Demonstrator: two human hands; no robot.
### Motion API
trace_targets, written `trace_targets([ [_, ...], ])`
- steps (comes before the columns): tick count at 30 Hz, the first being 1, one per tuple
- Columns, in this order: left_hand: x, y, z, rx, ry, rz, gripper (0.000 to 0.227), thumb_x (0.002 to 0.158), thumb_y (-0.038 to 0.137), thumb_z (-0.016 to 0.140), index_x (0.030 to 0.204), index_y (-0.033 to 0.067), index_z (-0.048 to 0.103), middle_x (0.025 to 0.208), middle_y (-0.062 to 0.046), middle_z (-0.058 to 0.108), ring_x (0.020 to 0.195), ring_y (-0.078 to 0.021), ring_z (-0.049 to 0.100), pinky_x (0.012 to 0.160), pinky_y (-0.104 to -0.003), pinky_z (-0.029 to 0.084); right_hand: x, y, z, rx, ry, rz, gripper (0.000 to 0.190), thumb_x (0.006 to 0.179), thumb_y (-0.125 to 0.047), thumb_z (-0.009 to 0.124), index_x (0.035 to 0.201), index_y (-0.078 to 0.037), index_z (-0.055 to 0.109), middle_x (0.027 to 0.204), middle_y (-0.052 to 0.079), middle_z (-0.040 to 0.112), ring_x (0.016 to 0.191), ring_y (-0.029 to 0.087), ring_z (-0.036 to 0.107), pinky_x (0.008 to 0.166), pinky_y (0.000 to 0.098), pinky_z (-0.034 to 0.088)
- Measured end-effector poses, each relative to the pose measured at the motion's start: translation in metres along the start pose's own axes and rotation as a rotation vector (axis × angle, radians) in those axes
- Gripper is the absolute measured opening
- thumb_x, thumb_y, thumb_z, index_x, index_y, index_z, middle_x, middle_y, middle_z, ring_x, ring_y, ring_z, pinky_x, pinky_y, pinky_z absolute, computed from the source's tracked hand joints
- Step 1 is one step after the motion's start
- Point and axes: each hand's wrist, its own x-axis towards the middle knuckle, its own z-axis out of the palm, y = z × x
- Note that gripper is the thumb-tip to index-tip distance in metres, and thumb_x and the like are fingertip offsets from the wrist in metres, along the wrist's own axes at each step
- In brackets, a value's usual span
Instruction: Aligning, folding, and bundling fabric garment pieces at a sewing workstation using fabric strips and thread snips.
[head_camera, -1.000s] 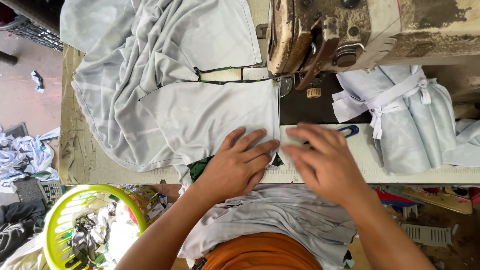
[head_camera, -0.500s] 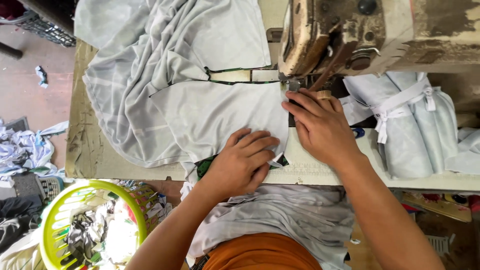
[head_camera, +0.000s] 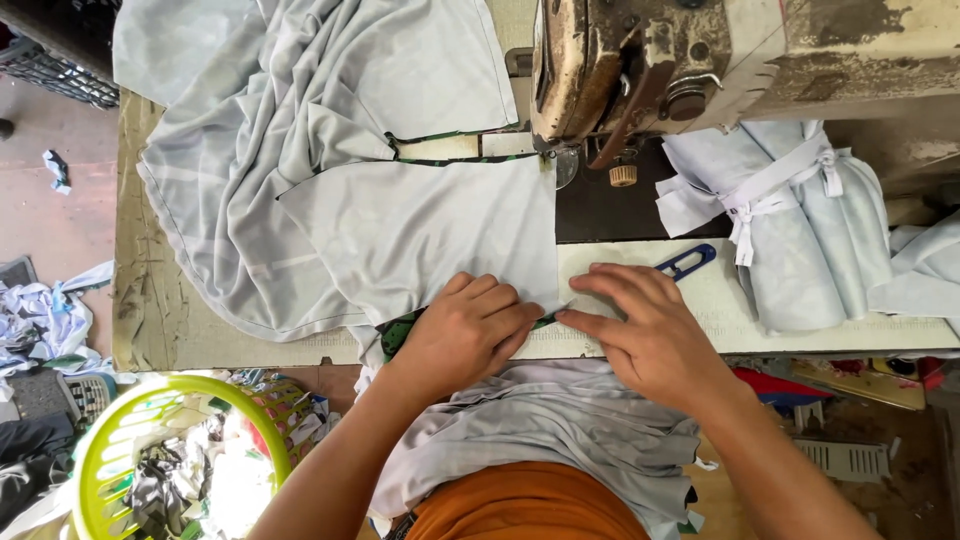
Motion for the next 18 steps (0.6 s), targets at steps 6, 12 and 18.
trace_targets([
  [6,0.000,0.002,-0.009,0.014,-0.012,0.005,0.015,0.100,0.013,0.062,0.089,0.0086,0.071,0.076,-0.003,0.053,0.069,-0.0239,0.053,0.065,-0.035,0.038,0.004,-0.004,0.002,-0.087,-0.023,0.007,0.030,0.099,-0.016,0.052,0.111,-0.028,0.076,0.142,0.003,0.062,0.139,0.028,0.053,0.113,0.0509,0.037],
  [12,0.008,0.003,-0.014,0.083,-0.057,0.009,0.015,0.100,0.017,0.063,0.088,0.0132,0.072,0.104,-0.003,0.065,0.104,-0.0254,0.062,0.090,-0.039,0.043,0.002,-0.003,0.004,-0.074,-0.037,0.009,0.029,0.099,-0.020,0.051,0.110,-0.030,0.075,0.144,0.003,0.060,0.142,0.028,0.051,0.113,0.0522,0.035],
  [18,0.005,0.000,-0.014,0.027,-0.158,-0.020,0.012,0.102,0.017,0.061,0.098,0.0129,0.071,0.129,-0.005,0.070,0.139,-0.0277,0.055,0.116,-0.052,0.034,0.008,0.001,-0.002,-0.051,-0.118,-0.020,0.033,0.099,-0.019,0.049,0.117,-0.032,0.073,0.153,-0.001,0.056,0.148,0.028,0.043,0.115,0.0524,0.033],
])
